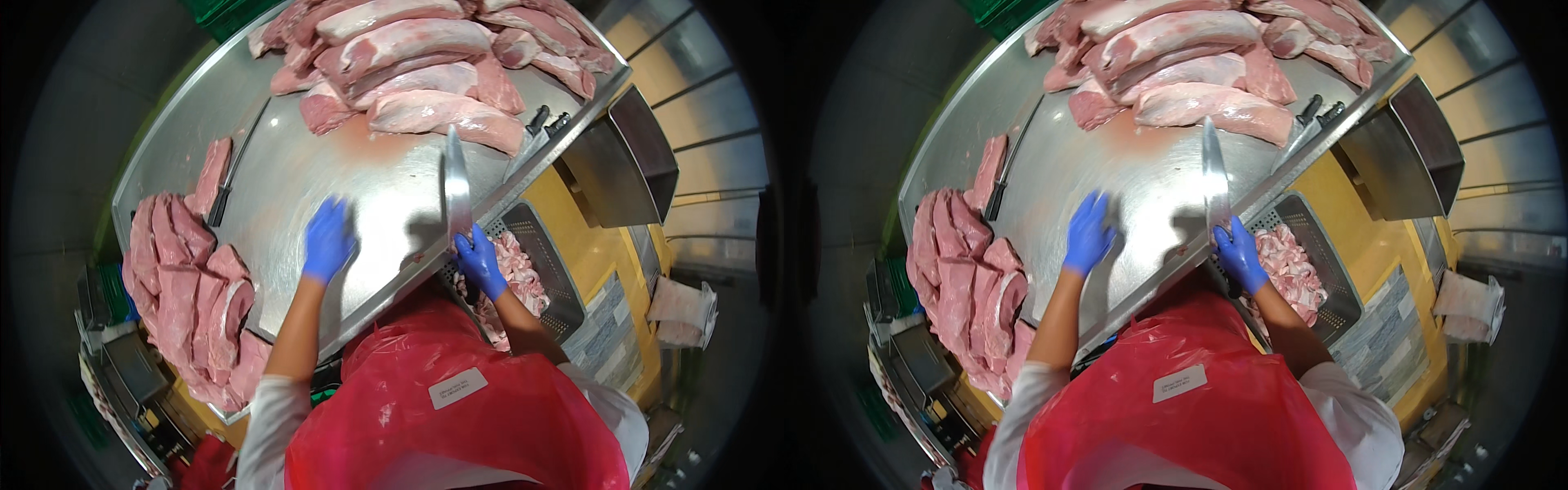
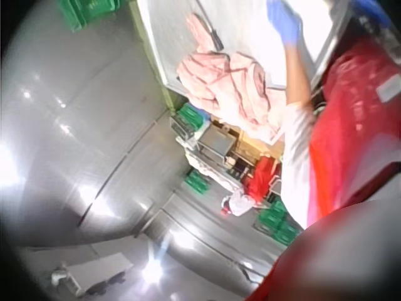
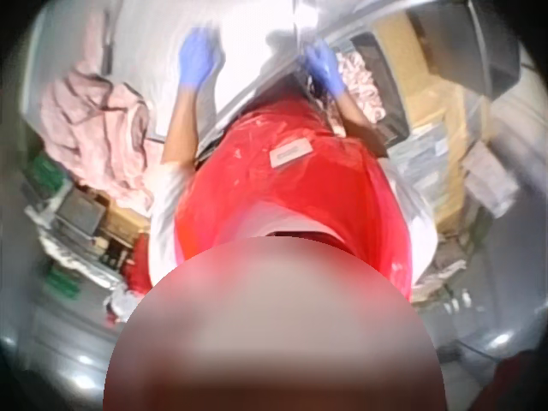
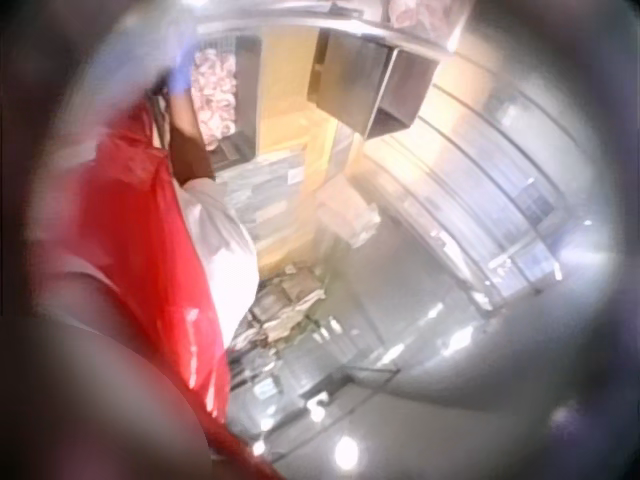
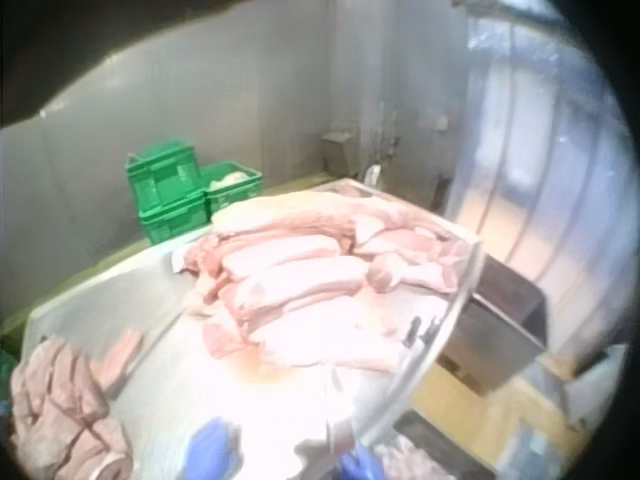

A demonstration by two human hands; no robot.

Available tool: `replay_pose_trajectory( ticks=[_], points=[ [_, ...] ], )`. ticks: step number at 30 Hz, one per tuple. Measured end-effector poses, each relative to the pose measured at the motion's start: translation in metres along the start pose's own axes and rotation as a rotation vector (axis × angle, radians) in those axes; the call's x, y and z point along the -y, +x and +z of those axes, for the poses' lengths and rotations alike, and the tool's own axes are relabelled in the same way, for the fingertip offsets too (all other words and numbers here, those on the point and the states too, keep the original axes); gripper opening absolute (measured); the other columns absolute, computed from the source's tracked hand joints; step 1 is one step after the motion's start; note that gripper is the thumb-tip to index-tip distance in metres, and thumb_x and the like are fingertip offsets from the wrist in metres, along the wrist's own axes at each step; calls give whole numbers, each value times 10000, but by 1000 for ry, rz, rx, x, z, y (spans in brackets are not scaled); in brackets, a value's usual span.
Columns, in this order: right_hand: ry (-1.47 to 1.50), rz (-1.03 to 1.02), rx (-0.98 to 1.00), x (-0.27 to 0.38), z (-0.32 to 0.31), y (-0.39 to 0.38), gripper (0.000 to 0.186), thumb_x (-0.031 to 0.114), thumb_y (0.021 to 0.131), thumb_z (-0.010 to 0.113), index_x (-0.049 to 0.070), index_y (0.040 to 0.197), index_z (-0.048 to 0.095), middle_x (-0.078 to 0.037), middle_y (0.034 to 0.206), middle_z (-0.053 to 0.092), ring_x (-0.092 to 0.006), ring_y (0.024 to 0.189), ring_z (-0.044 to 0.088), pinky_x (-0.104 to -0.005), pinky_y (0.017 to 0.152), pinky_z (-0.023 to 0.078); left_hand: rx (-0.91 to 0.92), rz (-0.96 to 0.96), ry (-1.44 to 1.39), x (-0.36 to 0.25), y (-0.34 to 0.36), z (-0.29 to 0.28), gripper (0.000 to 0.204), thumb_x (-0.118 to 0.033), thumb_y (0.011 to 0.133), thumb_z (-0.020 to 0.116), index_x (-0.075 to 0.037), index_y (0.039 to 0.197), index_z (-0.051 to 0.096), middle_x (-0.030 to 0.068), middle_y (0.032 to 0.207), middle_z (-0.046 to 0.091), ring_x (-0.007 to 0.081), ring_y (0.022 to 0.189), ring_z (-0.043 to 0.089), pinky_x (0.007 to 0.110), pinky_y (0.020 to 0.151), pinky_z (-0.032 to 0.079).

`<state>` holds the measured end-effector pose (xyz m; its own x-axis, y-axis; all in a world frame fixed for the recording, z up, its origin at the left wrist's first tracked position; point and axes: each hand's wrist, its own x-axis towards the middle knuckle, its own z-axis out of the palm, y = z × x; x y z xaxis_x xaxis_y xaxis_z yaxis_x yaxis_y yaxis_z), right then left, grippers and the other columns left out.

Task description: The person uses a knife to trim and slice large pieces of raw meat on a stainless steel table. They separate fat from lean portions and place trimmed pieces into a green basket while continuing to process additional cuts.

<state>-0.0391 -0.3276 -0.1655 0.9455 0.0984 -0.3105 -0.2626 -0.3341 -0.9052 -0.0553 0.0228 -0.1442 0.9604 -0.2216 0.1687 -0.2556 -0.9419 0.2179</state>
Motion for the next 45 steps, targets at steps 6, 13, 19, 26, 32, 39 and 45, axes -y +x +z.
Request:
replay_pose_trajectory(
  ticks=[6, 13, 19, 26, 32, 39, 45],
  points=[
    [76, 74, -219, 19, -77, -71, 275, 168, 1007, 562, 12, 1228, 509, -15, 786, 594, -77, 623, 542, -244, 525, 453, -37, 260, 348, -11, 240, 80, 764, -135, 822, 587, 12, 1501, 270, 270, 1497, 367, 408, 1418, 338, 552, 1147, 282],
    [199, 256, -621, -43, -154, -156, 253, 198, 1019, 567, 35, 1203, 510, -14, 684, 570, -74, 494, 508, -247, 397, 410, -65, 306, 415, -23, 285, 122, 694, -132, 855, 522, 17, 1496, 301, 266, 1383, 472, 402, 1286, 468, 517, 1093, 347],
    [-70, -6, -539, -14, -155, -134, 184, 215, 1001, 599, 66, 947, 505, -12, 654, 553, -90, 485, 508, -268, 408, 418, -29, 91, 324, 22, 286, 128, 514, -152, 847, 564, -16, 1335, 480, 157, 1267, 570, 318, 1189, 544, 491, 955, 419],
    [97, 232, -527, -47, -150, -172, 209, 202, 1000, 589, 48, 1136, 549, -19, 718, 582, -89, 538, 544, -271, 440, 452, 64, 0, 400, -45, 286, 45, 559, -171, 727, 724, -75, 1247, 540, 156, 1275, 501, 322, 1262, 458, 552, 1035, 366],
    [-228, 159, -564, -71, -143, -212, 253, 236, 1000, 580, 46, 1166, 564, -33, 727, 612, -105, 599, 586, -305, 538, 503, 189, 58, 345, -29, 263, 48, 551, -197, 729, 730, -96, 1235, 538, 173, 1223, 560, 360, 1168, 554, 535, 991, 416],
    [52, 168, -713, -17, -115, -234, 181, 206, 989, 601, 31, 1011, 560, -32, 706, 605, -104, 604, 578, -299, 517, 469, -139, -52, -27, 17, 254, 71, 453, -188, 764, 676, -100, 1182, 524, 220, 964, 686, 420, 923, 673, 519, 803, 521],
    [16, 77, -764, -4, -124, -236, 189, 209, 991, 604, 33, 1045, 558, -24, 730, 601, -100, 637, 572, -280, 549, 474, 248, -217, -232, -15, 194, 46, 593, -280, 714, 641, -125, 1281, 563, 226, 1145, 676, 400, 1047, 657, 472, 897, 518]
  ],
)
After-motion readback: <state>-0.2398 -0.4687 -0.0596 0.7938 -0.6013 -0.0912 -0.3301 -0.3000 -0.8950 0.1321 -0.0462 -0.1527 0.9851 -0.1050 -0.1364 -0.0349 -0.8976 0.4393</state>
